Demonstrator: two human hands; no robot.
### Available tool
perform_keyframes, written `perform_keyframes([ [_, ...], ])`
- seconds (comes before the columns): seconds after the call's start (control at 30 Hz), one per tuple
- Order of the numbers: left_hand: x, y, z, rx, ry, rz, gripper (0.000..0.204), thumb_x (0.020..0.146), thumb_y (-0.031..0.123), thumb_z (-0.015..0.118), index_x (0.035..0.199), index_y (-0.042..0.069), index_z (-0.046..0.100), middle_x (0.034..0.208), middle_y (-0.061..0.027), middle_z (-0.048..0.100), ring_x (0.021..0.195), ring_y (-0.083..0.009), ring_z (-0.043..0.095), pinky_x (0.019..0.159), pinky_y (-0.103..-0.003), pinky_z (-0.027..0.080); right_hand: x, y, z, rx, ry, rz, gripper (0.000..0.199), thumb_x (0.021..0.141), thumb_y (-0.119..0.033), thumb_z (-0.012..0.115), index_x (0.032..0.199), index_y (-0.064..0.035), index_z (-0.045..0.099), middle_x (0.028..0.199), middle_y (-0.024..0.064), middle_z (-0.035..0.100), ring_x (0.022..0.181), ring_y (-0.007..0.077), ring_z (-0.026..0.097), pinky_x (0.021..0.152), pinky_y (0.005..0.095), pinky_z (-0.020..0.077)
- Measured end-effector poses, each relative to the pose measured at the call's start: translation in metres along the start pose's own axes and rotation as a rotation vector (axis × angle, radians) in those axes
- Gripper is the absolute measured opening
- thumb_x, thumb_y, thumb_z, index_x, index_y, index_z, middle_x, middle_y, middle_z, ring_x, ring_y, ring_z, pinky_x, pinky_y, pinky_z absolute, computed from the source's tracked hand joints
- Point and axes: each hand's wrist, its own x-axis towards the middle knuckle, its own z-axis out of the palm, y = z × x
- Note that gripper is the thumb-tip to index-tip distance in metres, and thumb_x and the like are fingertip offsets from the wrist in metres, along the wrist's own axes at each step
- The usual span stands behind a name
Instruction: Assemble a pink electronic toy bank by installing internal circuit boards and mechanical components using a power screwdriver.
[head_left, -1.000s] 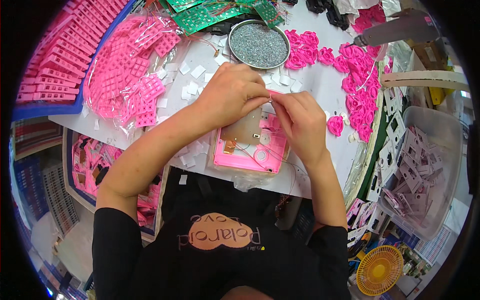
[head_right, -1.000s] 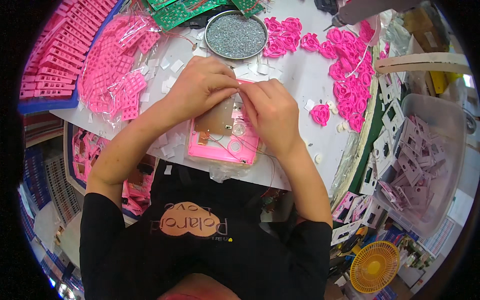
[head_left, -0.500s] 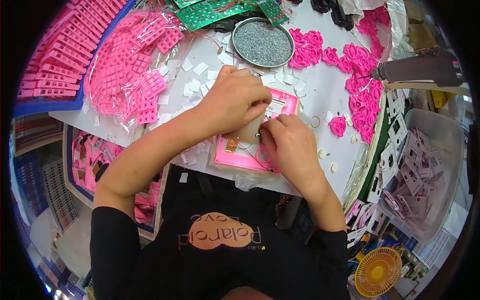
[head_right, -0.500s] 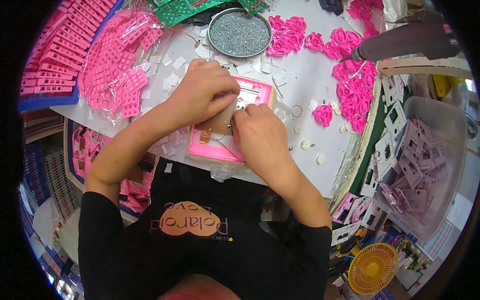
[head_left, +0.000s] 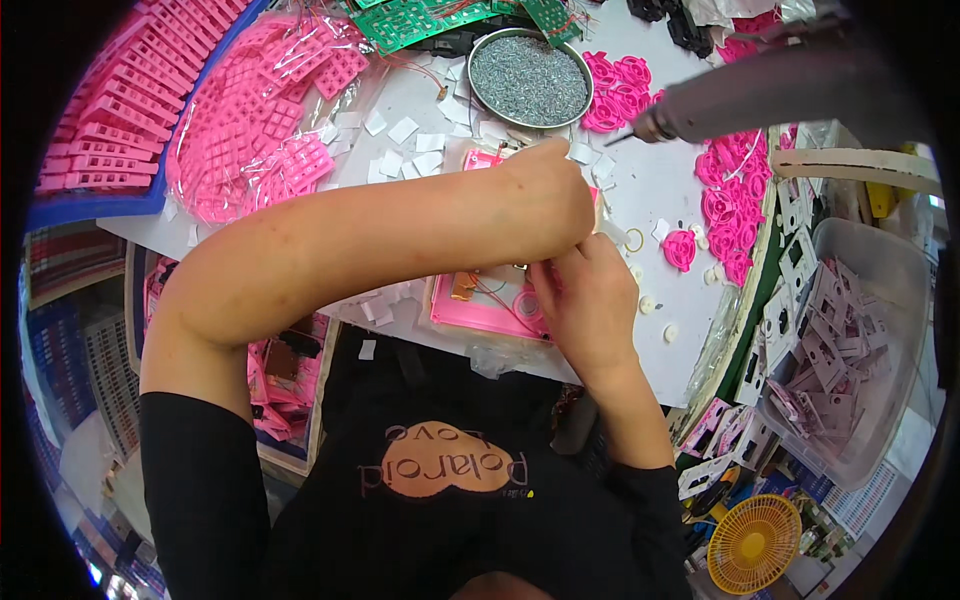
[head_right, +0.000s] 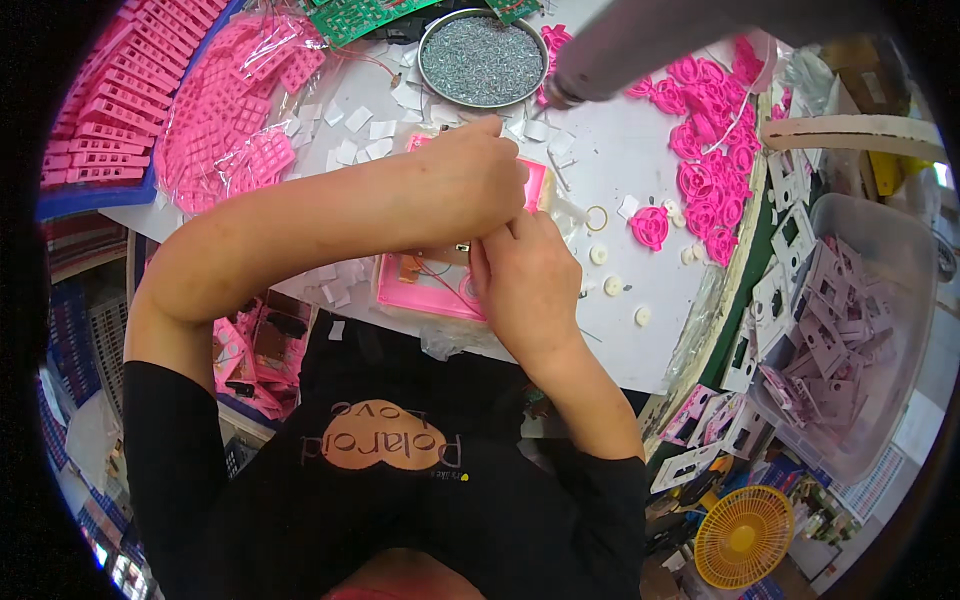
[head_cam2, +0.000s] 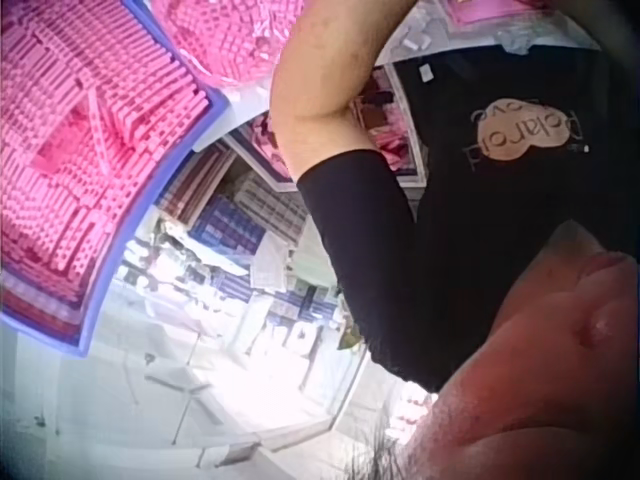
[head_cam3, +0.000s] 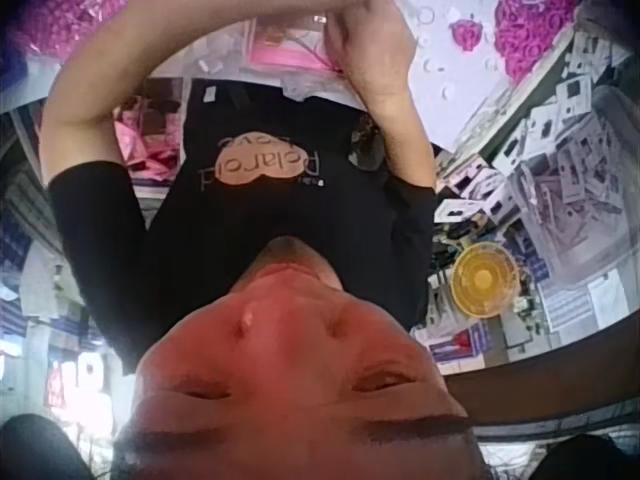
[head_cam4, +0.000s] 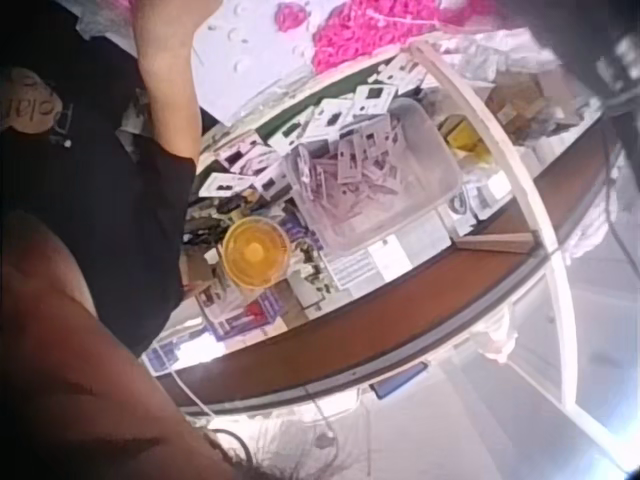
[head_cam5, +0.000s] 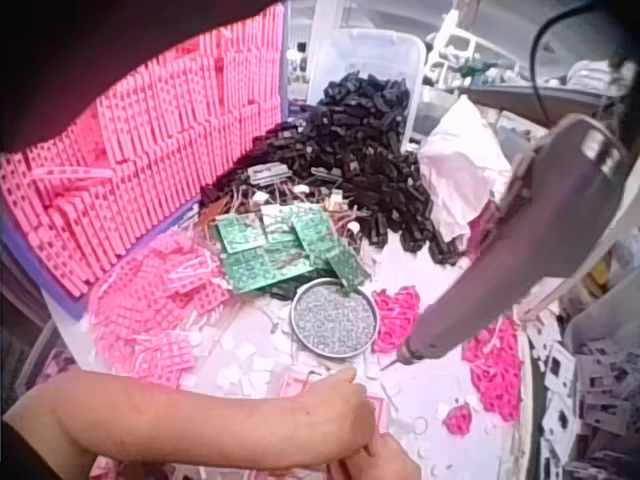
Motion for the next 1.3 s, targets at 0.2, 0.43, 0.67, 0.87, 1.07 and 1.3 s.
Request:
perform_keyframes([
  [0.2, 0.02, 0.002, 0.017, -0.095, 0.02, -0.063, 0.01, 0.072, 0.015, 0.073, 0.078, 0.008, 0.073, 0.079, -0.0073, 0.071, 0.085, -0.0261, 0.071, 0.066, -0.038, 0.057, -0.005, 0.005, 0.001, 0.049, 0.032, 0.024, 0.012, 0.082, -0.008, 0.073, 0.093, -0.0057, 0.068, 0.087, 0.0094, 0.061, 0.081, 0.0299, 0.058, 0.068, 0.0415, 0.0494],
  [0.43, 0.008, -0.021, 0.019, -0.228, 0.076, -0.241, 0.014, 0.078, 0.013, 0.068, 0.084, 0.001, 0.074, 0.082, -0.0209, 0.071, 0.078, -0.0354, 0.071, 0.069, -0.046, 0.057, 0.014, 0.015, -0.008, -0.055, -0.13, -0.048, 0.012, 0.085, -0.01, 0.07, 0.093, -0.0026, 0.065, 0.083, 0.0136, 0.062, 0.081, 0.0317, 0.059, 0.07, 0.0432, 0.0493],
  [0.67, 0.001, -0.033, 0.016, -0.237, 0.12, -0.099, 0.015, 0.075, 0.011, 0.068, 0.079, -0.002, 0.072, 0.074, -0.0222, 0.069, 0.074, -0.0385, 0.07, 0.066, -0.046, 0.057, 0.02, 0.03, 0.009, 0.17, 0.022, -0.038, 0.013, 0.082, -0.011, 0.074, 0.089, -0.0039, 0.065, 0.089, 0.0113, 0.063, 0.087, 0.0313, 0.057, 0.075, 0.0423, 0.0483],
  [0.87, -0.007, -0.03, 0.026, -0.225, 0.265, -0.077, 0.011, 0.074, 0.011, 0.069, 0.077, 0.0, 0.071, 0.074, -0.0193, 0.069, 0.073, -0.0354, 0.071, 0.063, -0.044, 0.057, 0.019, 0.037, 0.026, 0.176, 0.162, -0.045, 0.015, 0.076, -0.01, 0.079, 0.085, -0.0031, 0.069, 0.098, 0.0092, 0.062, 0.099, 0.032, 0.05, 0.087, 0.0425, 0.044],
  [1.07, -0.003, -0.028, 0.035, -0.189, 0.264, -0.084, 0.013, 0.078, 0.011, 0.066, 0.085, 0.002, 0.072, 0.08, -0.0153, 0.071, 0.075, -0.0331, 0.072, 0.064, -0.044, 0.057, 0.022, 0.033, 0.018, 0.107, 0.111, -0.121, 0.014, 0.077, -0.009, 0.078, 0.087, -0.0034, 0.07, 0.097, 0.0079, 0.062, 0.099, 0.0318, 0.052, 0.087, 0.0425, 0.0453],
  [1.3, -0.001, -0.025, 0.043, -0.136, 0.215, -0.15, 0.015, 0.083, 0.013, 0.063, 0.093, 0.004, 0.07, 0.089, -0.0134, 0.07, 0.085, -0.0313, 0.072, 0.071, -0.043, 0.057, 0.012, 0.04, -0.006, 0.075, -0.048, -0.339, 0.022, 0.077, -0.009, 0.077, 0.099, -0.0064, 0.075, 0.103, 0.0066, 0.067, 0.097, 0.0291, 0.059, 0.081, 0.0414, 0.0506],
])
